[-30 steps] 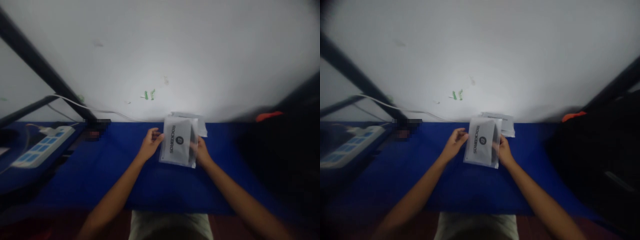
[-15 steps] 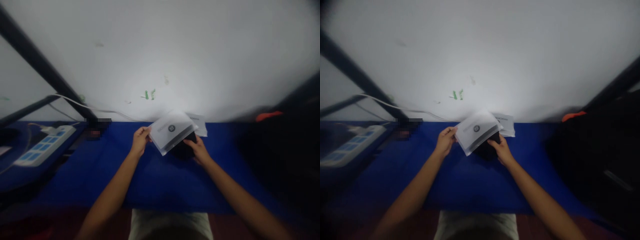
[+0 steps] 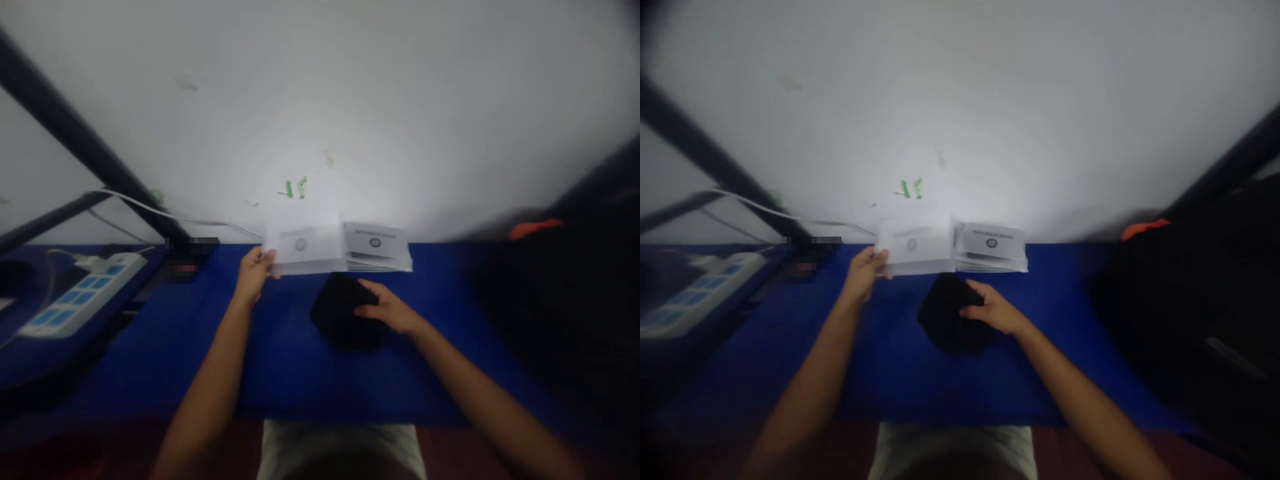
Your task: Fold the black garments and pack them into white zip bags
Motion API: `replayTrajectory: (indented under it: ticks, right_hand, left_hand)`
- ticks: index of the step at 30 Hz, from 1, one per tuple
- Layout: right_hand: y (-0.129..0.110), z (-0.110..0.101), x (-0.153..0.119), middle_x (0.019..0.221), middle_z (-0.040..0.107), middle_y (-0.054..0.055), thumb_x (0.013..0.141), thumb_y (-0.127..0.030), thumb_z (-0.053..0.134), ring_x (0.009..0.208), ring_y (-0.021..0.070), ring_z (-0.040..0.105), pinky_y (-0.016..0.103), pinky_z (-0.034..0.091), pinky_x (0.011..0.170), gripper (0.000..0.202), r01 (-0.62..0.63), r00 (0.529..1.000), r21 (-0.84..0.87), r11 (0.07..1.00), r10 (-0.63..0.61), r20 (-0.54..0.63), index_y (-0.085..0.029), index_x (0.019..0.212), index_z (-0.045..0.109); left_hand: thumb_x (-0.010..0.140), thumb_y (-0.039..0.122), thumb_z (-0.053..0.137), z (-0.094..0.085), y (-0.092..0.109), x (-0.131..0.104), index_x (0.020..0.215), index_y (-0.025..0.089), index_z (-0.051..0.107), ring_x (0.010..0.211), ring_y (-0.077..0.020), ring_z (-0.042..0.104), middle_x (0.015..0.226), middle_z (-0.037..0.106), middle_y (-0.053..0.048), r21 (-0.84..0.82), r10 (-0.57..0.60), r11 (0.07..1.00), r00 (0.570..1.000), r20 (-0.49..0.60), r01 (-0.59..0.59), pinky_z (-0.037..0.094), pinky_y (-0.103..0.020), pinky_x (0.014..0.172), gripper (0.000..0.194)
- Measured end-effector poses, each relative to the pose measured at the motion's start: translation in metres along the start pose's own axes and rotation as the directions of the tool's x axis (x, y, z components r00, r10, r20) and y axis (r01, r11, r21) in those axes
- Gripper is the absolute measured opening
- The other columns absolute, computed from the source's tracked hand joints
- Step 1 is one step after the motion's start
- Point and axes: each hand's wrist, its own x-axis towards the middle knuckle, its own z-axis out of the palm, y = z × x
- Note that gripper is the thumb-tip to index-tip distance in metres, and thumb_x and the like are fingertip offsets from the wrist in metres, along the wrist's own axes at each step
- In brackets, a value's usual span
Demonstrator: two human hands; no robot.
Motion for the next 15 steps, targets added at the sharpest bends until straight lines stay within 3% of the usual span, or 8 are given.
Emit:
replayTrajectory:
  ticks: [3, 7, 10, 15]
  right_hand:
    - [-0.003, 0.001, -0.003, 0.083, 0.067, -0.003, 0.07, -0.021, 0.077, 0.073, 0.0127, 0.064, 0.022, 0.051, 0.068, 0.028, -0.123, 0.974, -0.007, 0.992, 0.122, 0.188, -0.018, 0.096, 0.066]
    - [-0.004, -0.002, -0.005, 0.086, 0.07, -0.001, 0.07, -0.022, 0.078, 0.065, 0.0106, 0.065, 0.016, 0.049, 0.053, 0.043, -0.314, 0.934, 0.095, 0.945, 0.289, 0.211, -0.019, 0.11, 0.064]
    - [-0.005, -0.006, -0.005, 0.085, 0.07, -0.001, 0.071, -0.022, 0.078, 0.057, 0.0081, 0.063, 0.013, 0.046, 0.045, 0.044, -0.392, 0.91, 0.106, 0.914, 0.368, 0.193, -0.019, 0.112, 0.064]
    - [-0.004, -0.009, -0.005, 0.087, 0.07, 0.0, 0.068, -0.021, 0.08, 0.065, 0.011, 0.066, 0.017, 0.054, 0.054, 0.047, -0.457, 0.883, 0.111, 0.882, 0.437, 0.17, -0.02, 0.113, 0.065]
  left_hand:
    - [0.084, 0.039, 0.052, -0.024, -0.015, 0.018, 0.09, 0.018, 0.056, 0.054, -0.0153, 0.054, 0.063, 0.055, 0.002, 0.313, 0.041, 0.95, 0.987, -0.153, 0.009, 0.044, -0.026, 0.054, 0.022]
    - [0.075, 0.029, 0.063, -0.041, -0.032, 0.03, 0.072, 0.019, 0.053, 0.073, -0.0198, 0.057, 0.066, 0.054, 0.0, 0.459, 0.044, 0.887, 0.984, -0.172, 0.04, 0.043, -0.027, 0.068, 0.014]
    - [0.073, 0.031, 0.069, -0.038, -0.042, 0.035, 0.074, 0.019, 0.055, 0.075, -0.0207, 0.056, 0.067, 0.054, 0.0, 0.518, 0.013, 0.853, 0.988, -0.155, 0.07, 0.043, -0.029, 0.072, 0.018]
    - [0.074, 0.039, 0.073, -0.016, -0.052, 0.034, 0.103, 0.016, 0.056, 0.075, -0.0186, 0.059, 0.085, 0.06, -0.003, 0.515, 0.006, 0.854, 0.986, -0.164, 0.081, 0.047, -0.03, 0.072, 0.041]
